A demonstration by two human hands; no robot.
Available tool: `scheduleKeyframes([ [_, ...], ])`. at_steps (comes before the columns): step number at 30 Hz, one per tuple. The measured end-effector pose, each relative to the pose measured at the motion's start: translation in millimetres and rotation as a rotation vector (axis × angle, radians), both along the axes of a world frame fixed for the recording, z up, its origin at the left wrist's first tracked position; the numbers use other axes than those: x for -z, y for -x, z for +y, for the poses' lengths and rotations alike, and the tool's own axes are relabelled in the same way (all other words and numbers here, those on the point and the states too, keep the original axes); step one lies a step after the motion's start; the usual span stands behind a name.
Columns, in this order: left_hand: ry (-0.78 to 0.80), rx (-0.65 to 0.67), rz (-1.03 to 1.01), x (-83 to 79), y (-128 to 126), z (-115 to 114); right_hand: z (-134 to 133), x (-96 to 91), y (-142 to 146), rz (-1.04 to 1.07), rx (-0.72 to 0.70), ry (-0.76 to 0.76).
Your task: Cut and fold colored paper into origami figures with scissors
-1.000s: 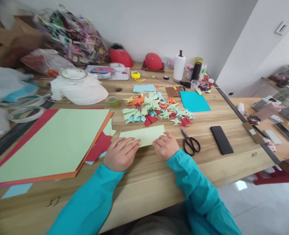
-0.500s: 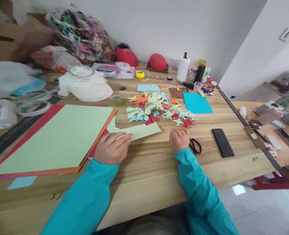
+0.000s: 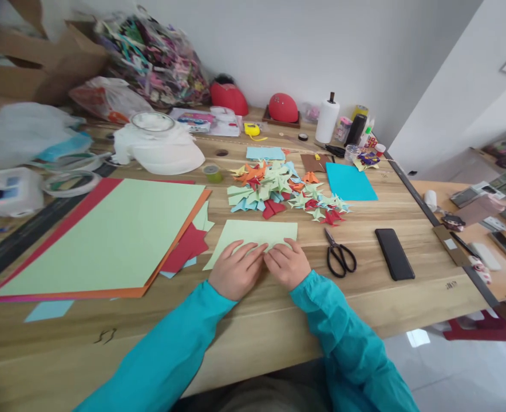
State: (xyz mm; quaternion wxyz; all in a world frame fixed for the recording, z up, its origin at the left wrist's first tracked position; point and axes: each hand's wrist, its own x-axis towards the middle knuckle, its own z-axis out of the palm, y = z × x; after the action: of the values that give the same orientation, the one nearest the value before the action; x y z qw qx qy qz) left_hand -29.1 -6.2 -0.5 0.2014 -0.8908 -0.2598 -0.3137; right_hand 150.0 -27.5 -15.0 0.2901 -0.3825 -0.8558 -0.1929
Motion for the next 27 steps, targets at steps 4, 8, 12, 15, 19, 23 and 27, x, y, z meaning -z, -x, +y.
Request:
scheduleKeyframes([
  [4,0.017,0.004,-0.016,0.1,8.0,5.1,1.5,-2.3,-7.3,0.031,0.002,-0.012],
  [8,0.001,-0.033,-0.06,-5.6,23.8,15.8,6.4,-6.9,-22.3,0.113,0.117,-0.061],
  [12,-0.054,-0.112,-0.082,-11.4,41.4,26.4,9.4,-12.0,-33.2,0.2,0.194,-0.139],
  [15,-0.094,-0.167,-0.099,-12.7,57.8,34.4,12.1,-13.7,-41.3,0.265,0.235,-0.161],
  [19,-0.094,-0.241,-0.156,-12.6,70.7,38.0,15.0,-13.8,-48.1,0.394,0.261,-0.191],
  [23,-0.139,-0.22,-0.237,-15.0,52.0,24.5,9.9,-12.7,-35.5,0.295,0.147,-0.146],
  [27,-0.032,-0.033,-0.185,-9.7,18.1,7.7,-0.8,-10.5,-12.7,0.172,0.079,-0.103],
])
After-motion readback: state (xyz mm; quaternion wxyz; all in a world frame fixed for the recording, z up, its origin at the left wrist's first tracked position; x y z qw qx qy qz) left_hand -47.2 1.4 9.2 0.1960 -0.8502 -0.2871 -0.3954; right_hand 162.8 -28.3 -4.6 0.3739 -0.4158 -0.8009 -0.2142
